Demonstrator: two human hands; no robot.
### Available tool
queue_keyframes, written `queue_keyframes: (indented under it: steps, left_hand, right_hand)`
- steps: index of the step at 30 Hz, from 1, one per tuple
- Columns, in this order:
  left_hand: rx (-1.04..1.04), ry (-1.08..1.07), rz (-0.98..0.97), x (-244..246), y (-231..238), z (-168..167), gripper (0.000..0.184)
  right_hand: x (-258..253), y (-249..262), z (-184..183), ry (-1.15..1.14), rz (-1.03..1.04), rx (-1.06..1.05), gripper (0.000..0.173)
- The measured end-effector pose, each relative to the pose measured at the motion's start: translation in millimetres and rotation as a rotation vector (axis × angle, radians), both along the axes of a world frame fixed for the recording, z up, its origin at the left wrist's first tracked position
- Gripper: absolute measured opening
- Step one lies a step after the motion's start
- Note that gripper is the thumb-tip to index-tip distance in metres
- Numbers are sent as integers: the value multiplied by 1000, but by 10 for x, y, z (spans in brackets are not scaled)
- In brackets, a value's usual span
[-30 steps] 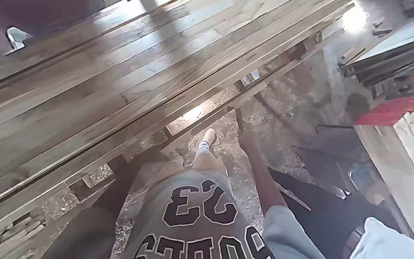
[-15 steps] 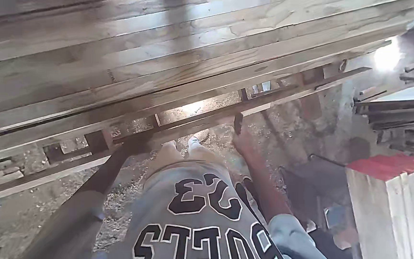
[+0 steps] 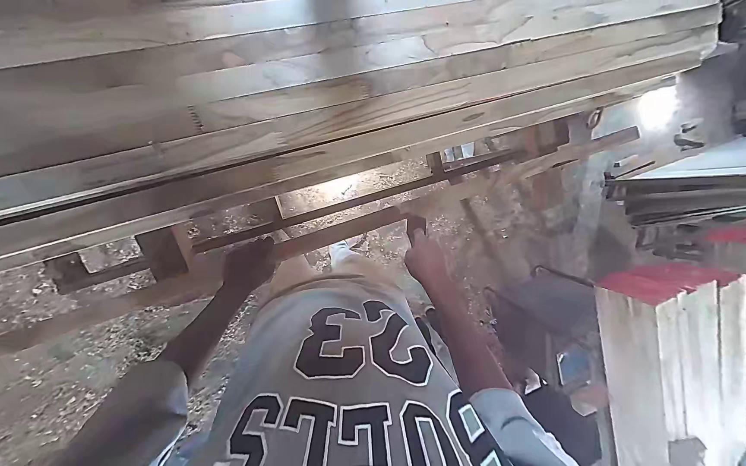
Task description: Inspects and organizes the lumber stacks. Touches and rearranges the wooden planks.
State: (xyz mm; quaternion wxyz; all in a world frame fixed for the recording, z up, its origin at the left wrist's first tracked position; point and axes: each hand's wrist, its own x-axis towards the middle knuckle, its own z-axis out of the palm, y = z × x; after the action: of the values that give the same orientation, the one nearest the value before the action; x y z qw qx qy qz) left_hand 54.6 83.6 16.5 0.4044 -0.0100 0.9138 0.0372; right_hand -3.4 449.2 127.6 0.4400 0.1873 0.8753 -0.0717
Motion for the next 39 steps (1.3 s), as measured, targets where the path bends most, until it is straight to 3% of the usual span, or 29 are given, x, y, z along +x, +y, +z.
queue_keyframes:
  steps: [4, 7, 10, 13, 18, 23, 29, 31, 35, 39]
  left_hand:
    - [13, -5, -20, -14, -8, 32, 48]
    - [11, -23, -23, -40, -3, 66, 48]
    - [29, -60, -23, -67, -2, 106, 48]
    - [39, -31, -13, -63, -22, 59, 48]
    - [39, 10, -51, 16, -14, -9, 45]
    - [43, -27, -32, -29, -12, -4, 40]
    - [42, -20, -33, -38, -4, 18, 35]
    - [37, -18, -41, -24, -16, 6, 37]
    - [46, -6, -51, -17, -32, -28, 42]
    - [50, 5, -53, 7, -27, -20, 36]
  right_hand:
    - [159, 45, -4, 77, -66, 18, 58]
    - [193, 55, -304, 237, -123, 33, 57]
    - [376, 33, -489, 192, -56, 91, 62]
    - [488, 91, -364, 183, -77, 77, 66]
    - [83, 70, -242, 255, -216, -4, 54]
    - [122, -254, -51, 28, -114, -41, 58]
    - [-101, 49, -242, 168, 64, 222, 58]
    - [-290, 160, -289, 213, 14, 263, 53]
    - [-354, 68, -192, 212, -155, 139, 51]
    - [2, -325, -104, 51, -71, -31, 52]
